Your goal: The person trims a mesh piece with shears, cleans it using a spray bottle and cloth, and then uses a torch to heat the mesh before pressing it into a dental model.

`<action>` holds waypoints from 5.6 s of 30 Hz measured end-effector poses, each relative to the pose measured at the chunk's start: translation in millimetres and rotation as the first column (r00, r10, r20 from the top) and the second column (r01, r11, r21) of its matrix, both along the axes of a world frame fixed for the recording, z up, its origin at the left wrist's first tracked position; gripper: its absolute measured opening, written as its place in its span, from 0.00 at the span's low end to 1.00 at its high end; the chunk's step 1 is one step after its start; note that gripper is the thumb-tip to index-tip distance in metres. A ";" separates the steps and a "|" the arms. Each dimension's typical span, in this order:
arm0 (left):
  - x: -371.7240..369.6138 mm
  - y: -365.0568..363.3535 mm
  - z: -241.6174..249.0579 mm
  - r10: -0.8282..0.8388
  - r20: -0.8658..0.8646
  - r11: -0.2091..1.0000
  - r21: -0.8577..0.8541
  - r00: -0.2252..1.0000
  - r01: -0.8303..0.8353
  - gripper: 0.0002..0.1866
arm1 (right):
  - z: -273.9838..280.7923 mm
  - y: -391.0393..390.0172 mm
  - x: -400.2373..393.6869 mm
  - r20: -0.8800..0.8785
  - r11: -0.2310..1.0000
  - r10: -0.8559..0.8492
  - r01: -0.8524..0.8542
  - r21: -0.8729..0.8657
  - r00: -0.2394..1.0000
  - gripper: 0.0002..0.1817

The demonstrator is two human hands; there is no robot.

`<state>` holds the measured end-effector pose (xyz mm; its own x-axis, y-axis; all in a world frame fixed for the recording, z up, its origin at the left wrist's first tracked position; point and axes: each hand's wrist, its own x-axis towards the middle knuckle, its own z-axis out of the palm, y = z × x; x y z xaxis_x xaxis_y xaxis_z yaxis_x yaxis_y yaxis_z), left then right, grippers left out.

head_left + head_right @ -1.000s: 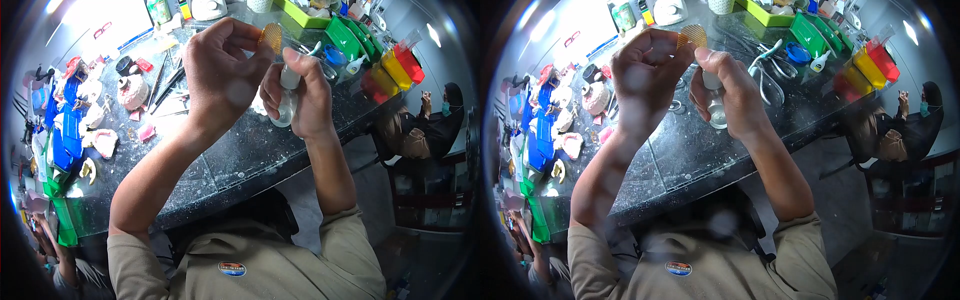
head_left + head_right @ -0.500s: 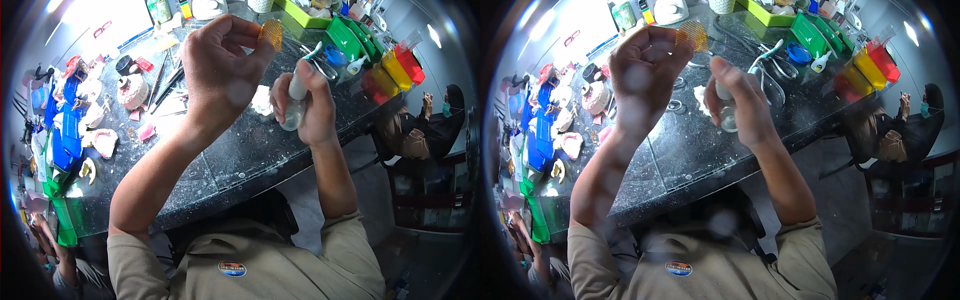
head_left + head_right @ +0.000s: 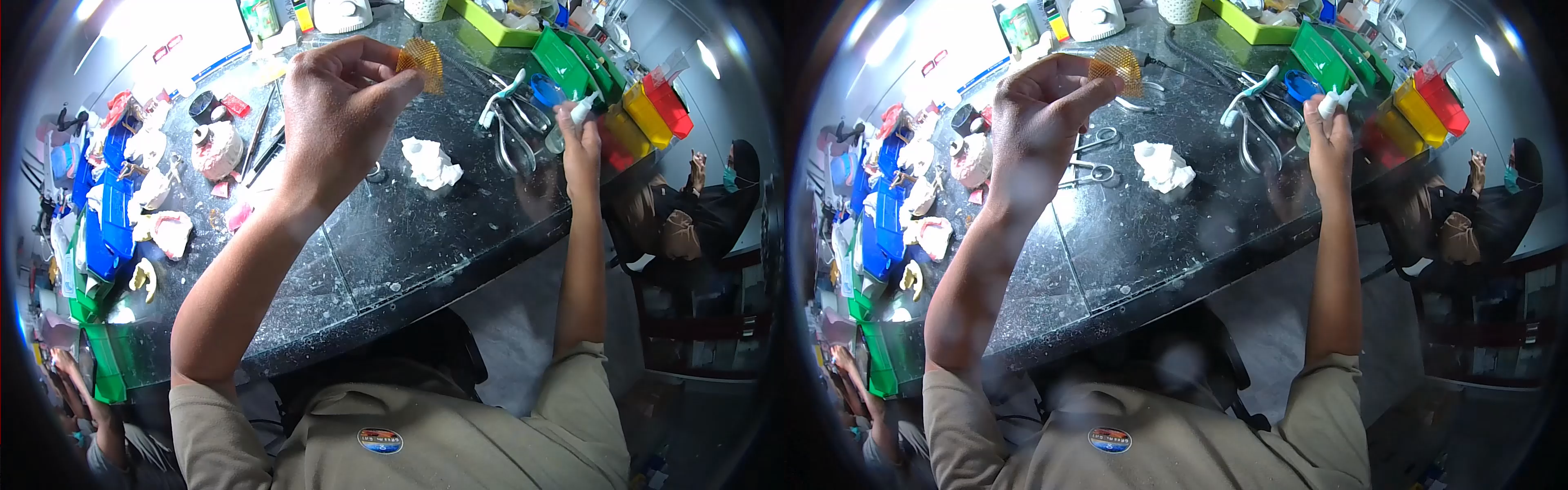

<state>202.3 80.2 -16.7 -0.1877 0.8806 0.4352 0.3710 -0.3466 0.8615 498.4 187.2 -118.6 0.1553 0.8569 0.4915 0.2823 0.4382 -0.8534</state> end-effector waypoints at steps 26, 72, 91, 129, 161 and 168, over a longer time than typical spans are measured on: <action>-10.4 -6.0 -17.5 0.022 -0.103 0.981 0.196 0.994 -0.001 0.05 | 65.3 -83.0 -156.8 -0.079 0.877 0.454 -0.461 -0.135 0.887 0.15; -3.0 -1.4 -17.2 -0.111 0.150 0.968 0.240 0.982 0.073 0.05 | 52.6 -82.3 -165.1 0.078 0.944 0.224 -0.236 0.229 0.972 0.12; -21.8 -22.4 -6.5 -0.283 0.313 0.892 -0.261 0.907 0.369 0.14 | 94.4 -66.4 -129.0 0.144 0.801 0.454 -0.473 0.367 0.879 0.11; -94.5 -107.3 -16.1 -0.189 0.311 0.971 -0.084 0.931 0.225 0.11 | 90.2 -112.6 -200.0 0.022 0.659 0.724 -0.701 0.274 0.689 0.09; -360.1 -435.6 -292.3 0.964 -0.010 0.266 0.058 0.266 -0.962 0.14 | 71.8 -297.4 -517.9 0.733 0.213 0.666 -0.977 -0.013 0.135 0.23; -319.8 -414.9 -252.3 0.995 -0.072 0.064 0.029 0.062 -0.998 0.18 | 86.2 -335.2 -456.5 0.487 -0.046 0.872 -0.999 -0.015 -0.048 0.26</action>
<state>-117.5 -334.7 -269.0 -0.8753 -0.1001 0.4731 0.3976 0.4078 0.8220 41.9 -148.1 -32.4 -0.8589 -0.1436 0.4916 -0.4590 0.6415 -0.6146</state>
